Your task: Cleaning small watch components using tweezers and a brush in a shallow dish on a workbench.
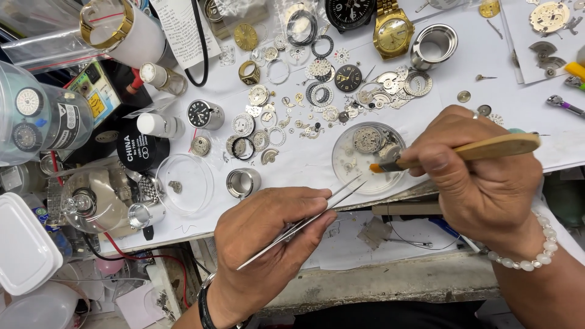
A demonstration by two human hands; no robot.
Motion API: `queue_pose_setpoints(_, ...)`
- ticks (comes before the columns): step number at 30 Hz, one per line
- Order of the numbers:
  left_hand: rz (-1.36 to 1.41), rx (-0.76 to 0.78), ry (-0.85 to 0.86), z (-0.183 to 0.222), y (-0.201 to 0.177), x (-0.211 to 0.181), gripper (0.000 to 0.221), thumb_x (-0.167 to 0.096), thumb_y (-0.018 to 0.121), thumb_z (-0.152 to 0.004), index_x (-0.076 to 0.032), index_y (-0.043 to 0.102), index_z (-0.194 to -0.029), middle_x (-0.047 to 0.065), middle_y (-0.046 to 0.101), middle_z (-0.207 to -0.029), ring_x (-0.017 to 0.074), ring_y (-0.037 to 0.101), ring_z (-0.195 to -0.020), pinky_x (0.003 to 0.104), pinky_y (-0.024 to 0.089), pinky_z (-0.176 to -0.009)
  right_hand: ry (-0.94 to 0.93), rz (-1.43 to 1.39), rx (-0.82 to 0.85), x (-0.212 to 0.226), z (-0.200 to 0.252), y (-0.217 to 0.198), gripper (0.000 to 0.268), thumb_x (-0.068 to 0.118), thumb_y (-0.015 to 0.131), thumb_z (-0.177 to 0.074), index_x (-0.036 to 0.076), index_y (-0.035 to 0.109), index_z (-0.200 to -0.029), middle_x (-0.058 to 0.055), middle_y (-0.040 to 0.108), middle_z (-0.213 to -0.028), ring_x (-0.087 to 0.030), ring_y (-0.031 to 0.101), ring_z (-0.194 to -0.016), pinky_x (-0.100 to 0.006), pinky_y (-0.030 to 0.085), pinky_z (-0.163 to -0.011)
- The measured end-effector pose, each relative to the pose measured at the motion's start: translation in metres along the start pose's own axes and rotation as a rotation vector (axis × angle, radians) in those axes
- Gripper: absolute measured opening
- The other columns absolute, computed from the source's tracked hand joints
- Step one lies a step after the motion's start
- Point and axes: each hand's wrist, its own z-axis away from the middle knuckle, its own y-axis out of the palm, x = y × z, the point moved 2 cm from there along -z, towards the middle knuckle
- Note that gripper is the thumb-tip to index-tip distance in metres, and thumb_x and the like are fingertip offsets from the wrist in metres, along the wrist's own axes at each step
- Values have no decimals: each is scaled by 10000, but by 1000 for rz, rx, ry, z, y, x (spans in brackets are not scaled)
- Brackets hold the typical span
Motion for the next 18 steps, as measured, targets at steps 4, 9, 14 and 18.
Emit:
queue_pose_setpoints(4, 35, 3, -10, 0, 3, 0, 208, -8, 830, -870, -25, 684, -1016, 113, 788, -969, 223, 827, -873, 290, 669, -757, 17, 7, -62, -1, 3, 2, 277, 60, 466, -1072, -95, 631, -912, -157, 617, -733, -269, 598, -662, -372, 487, -692)
queue_pose_setpoints(9, 18, -28, 2, 4, 6, 0, 208, -23, 819, -888, -31, 681, -1043, 114, 787, -996, 233, 831, -891, 303, 688, -775, -37, 49, -76, -4, 3, 4, 249, 31, 485, -1075, -88, 631, -913, -150, 640, -734, -254, 615, -627, -375, 479, -693)
queue_pose_setpoints(14, -61, -40, 92, 8, 8, 1, 211, -8, 823, -892, -24, 667, -1032, 144, 790, -986, 241, 832, -883, 294, 640, -701, -101, 75, -6, -5, 0, 5, 213, 87, 545, -1029, -60, 650, -916, -138, 686, -778, -248, 638, -654, -353, 490, -640)
queue_pose_setpoints(18, -85, 9, 149, 5, 5, -2, 227, 27, 841, -883, -3, 663, -1021, 153, 785, -991, 246, 830, -896, 293, 631, -695, -207, 169, 35, -3, -2, 7, 197, 99, 598, -1008, -59, 674, -918, -138, 708, -813, -256, 627, -623, -386, 449, -614)
